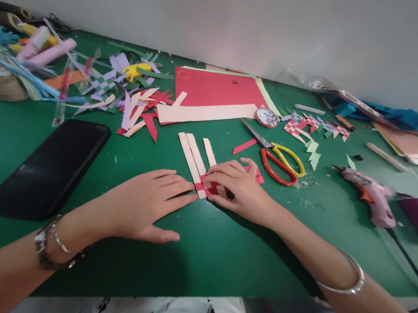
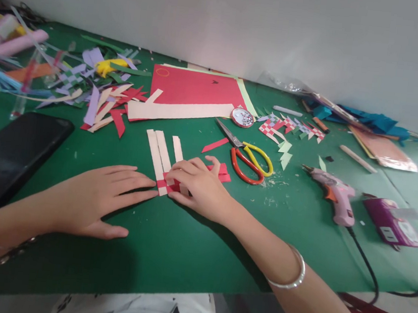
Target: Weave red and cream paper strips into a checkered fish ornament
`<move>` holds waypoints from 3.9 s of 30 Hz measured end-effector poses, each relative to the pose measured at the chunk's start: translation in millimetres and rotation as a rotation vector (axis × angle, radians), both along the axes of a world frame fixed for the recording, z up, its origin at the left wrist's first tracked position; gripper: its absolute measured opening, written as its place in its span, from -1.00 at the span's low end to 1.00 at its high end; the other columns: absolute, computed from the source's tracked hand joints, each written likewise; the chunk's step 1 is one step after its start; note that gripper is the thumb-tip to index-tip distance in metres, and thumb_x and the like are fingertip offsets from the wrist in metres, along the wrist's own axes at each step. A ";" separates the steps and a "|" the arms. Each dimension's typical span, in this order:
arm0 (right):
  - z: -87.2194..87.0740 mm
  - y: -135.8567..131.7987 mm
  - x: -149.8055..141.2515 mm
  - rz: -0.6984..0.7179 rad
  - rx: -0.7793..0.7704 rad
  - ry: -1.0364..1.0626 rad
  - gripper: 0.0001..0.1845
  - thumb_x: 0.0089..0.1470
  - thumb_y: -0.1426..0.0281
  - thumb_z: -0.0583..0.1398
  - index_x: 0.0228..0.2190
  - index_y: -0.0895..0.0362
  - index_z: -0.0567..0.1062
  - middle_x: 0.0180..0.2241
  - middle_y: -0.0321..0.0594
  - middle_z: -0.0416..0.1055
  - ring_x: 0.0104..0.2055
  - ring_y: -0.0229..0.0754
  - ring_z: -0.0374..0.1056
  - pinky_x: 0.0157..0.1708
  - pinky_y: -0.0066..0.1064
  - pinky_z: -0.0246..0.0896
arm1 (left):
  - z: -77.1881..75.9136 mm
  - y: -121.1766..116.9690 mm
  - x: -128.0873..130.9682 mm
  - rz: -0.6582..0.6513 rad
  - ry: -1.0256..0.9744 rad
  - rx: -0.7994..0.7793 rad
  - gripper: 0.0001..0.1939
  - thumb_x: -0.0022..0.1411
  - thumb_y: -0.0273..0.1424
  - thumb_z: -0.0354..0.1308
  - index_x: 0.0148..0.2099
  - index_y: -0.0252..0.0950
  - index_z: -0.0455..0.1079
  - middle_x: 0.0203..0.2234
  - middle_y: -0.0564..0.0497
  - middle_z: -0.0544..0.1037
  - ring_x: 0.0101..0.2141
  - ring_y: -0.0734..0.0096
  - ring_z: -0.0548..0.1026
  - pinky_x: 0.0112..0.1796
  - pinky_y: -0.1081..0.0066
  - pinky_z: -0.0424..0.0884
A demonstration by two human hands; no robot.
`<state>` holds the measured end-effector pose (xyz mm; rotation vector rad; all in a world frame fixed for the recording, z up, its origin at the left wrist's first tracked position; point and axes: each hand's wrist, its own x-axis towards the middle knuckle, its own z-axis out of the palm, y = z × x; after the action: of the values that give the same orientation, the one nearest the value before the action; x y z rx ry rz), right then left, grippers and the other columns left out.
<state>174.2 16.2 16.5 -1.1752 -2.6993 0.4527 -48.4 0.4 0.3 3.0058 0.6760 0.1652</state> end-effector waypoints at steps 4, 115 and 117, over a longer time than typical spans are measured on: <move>0.5 0.5 -0.4 -0.005 -0.005 -0.001 -0.87 0.05 0.33 0.10 -0.31 0.05 0.40 -0.14 -0.29 0.37 -0.10 -0.18 0.18 -0.06 -0.19 -0.37 | 1.2 -0.6 0.6 -0.013 -0.008 -0.057 -0.38 0.18 -0.02 -0.20 0.10 -0.35 0.20 -0.05 -0.16 0.40 -0.05 0.17 0.31 0.01 0.18 0.11; 2.7 0.3 11.4 -0.065 -0.066 -0.002 -0.75 -0.05 0.21 0.15 -0.31 0.04 0.30 -0.09 -0.23 0.27 -0.03 -0.11 0.13 0.02 -0.05 -0.32 | -3.2 4.0 39.4 0.408 -0.242 -0.050 -0.84 0.15 -0.34 0.07 -0.21 -0.27 0.35 -0.36 0.02 0.43 -0.36 0.33 0.35 -0.39 0.36 0.19; 2.7 0.3 11.4 -0.055 -0.064 -0.003 -0.73 -0.07 0.21 0.16 -0.29 0.04 0.30 -0.09 -0.22 0.27 -0.03 -0.10 0.13 0.02 -0.04 -0.35 | -3.2 4.0 39.3 0.408 -0.242 -0.049 -0.83 0.15 -0.34 0.07 -0.21 -0.27 0.35 -0.37 0.03 0.43 -0.37 0.33 0.35 -0.40 0.36 0.19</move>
<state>185.5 16.5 19.2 -1.2648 -2.6657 0.5332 -9.1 4.4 -2.8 2.6984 1.2283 0.5104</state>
